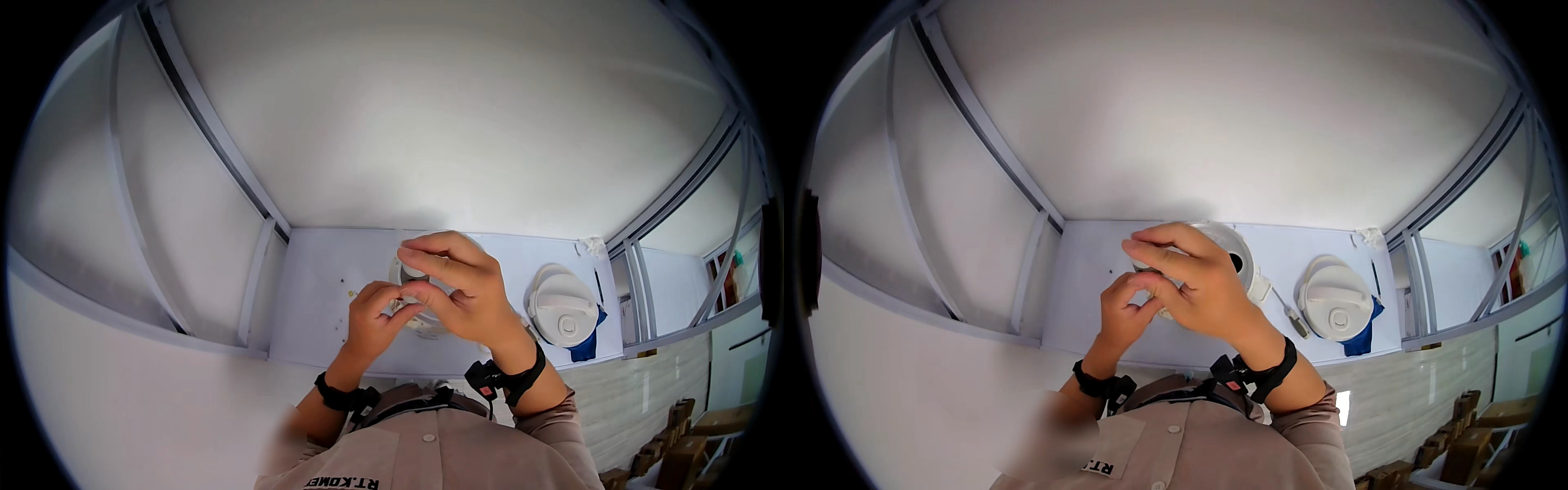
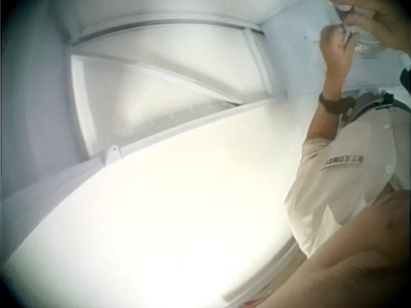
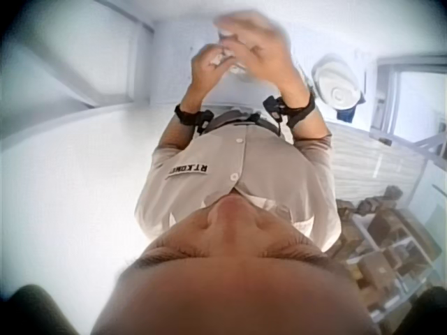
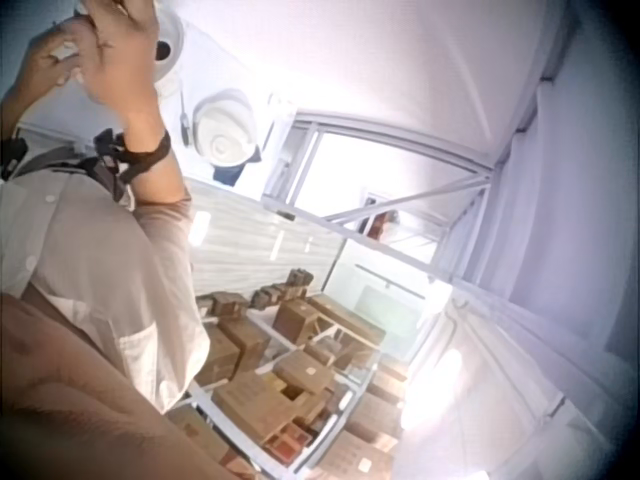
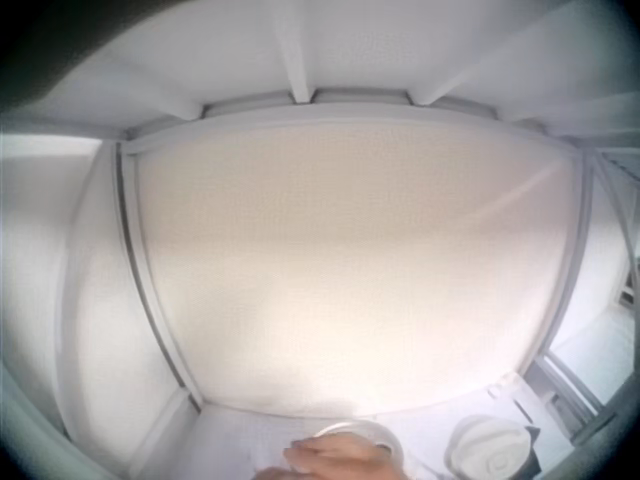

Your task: The person assembles a ceiling light fixture by inserting a bulb into the socket and securing it with a screwdriver. They then attach the fixture cover and tighten screws to complete the assembly.

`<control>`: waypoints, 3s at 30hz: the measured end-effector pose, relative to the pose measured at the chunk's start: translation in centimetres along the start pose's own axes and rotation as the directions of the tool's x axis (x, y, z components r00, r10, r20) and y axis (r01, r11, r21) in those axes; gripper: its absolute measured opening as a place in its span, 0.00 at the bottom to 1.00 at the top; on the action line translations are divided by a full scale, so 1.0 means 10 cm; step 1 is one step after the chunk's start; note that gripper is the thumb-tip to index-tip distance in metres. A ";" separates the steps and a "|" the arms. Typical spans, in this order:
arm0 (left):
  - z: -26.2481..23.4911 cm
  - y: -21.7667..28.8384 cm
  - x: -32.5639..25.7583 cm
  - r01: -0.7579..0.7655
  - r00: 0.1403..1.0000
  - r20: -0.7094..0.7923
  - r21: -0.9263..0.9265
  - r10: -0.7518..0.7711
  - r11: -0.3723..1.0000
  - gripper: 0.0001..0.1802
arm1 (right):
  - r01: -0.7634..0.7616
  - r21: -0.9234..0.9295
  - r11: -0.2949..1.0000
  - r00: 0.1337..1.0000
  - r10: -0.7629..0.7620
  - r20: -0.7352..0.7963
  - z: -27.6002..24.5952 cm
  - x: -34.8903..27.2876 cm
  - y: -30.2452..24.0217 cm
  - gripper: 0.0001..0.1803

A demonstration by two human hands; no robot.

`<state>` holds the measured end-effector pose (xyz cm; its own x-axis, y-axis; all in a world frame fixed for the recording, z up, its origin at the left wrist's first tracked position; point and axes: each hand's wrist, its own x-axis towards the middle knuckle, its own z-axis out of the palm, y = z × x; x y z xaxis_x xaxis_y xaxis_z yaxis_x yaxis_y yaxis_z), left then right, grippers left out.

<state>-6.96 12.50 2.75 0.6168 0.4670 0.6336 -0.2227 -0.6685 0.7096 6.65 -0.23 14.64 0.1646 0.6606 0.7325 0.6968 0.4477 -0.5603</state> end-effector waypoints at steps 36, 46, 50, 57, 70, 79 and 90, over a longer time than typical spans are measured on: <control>-0.13 0.30 0.30 0.121 0.993 0.026 -0.074 -0.119 0.990 0.28 | -0.061 0.112 0.992 0.988 0.076 -0.138 0.12 0.05 -0.08 0.22; -0.15 0.29 0.34 0.026 0.996 0.091 -0.090 -0.018 0.996 0.33 | -0.075 0.075 0.994 0.997 0.077 -0.024 0.06 -0.07 0.05 0.23; -0.13 0.35 0.40 0.043 0.999 0.007 -0.018 -0.043 0.999 0.32 | -0.022 0.073 0.997 0.997 0.027 -0.066 0.08 -0.01 0.01 0.23; -0.15 0.29 0.31 0.157 0.987 0.002 -0.204 -0.160 0.966 0.45 | -0.092 0.138 0.986 0.994 0.099 -0.045 0.09 -0.05 0.03 0.24; -0.20 -0.20 0.12 -0.047 0.813 0.573 0.240 -0.103 0.970 0.51 | -0.014 0.098 0.995 0.999 0.019 -0.041 0.13 -0.08 0.07 0.32; -0.09 -0.28 -0.06 0.276 0.835 0.490 0.017 -0.249 0.961 0.47 | -0.048 -0.100 0.994 0.982 0.028 -0.189 0.12 -0.15 0.11 0.31; -0.01 -0.25 -0.21 0.089 0.905 0.393 0.194 -0.161 0.977 0.43 | -0.146 0.012 0.989 0.989 0.147 -0.017 0.15 -0.30 0.01 0.34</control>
<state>-7.75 13.23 -0.37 0.8910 0.3029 0.3382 -0.0159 -0.7237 0.6899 5.21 -1.27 11.80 0.2771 0.7085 0.6490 0.6566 0.3535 -0.6662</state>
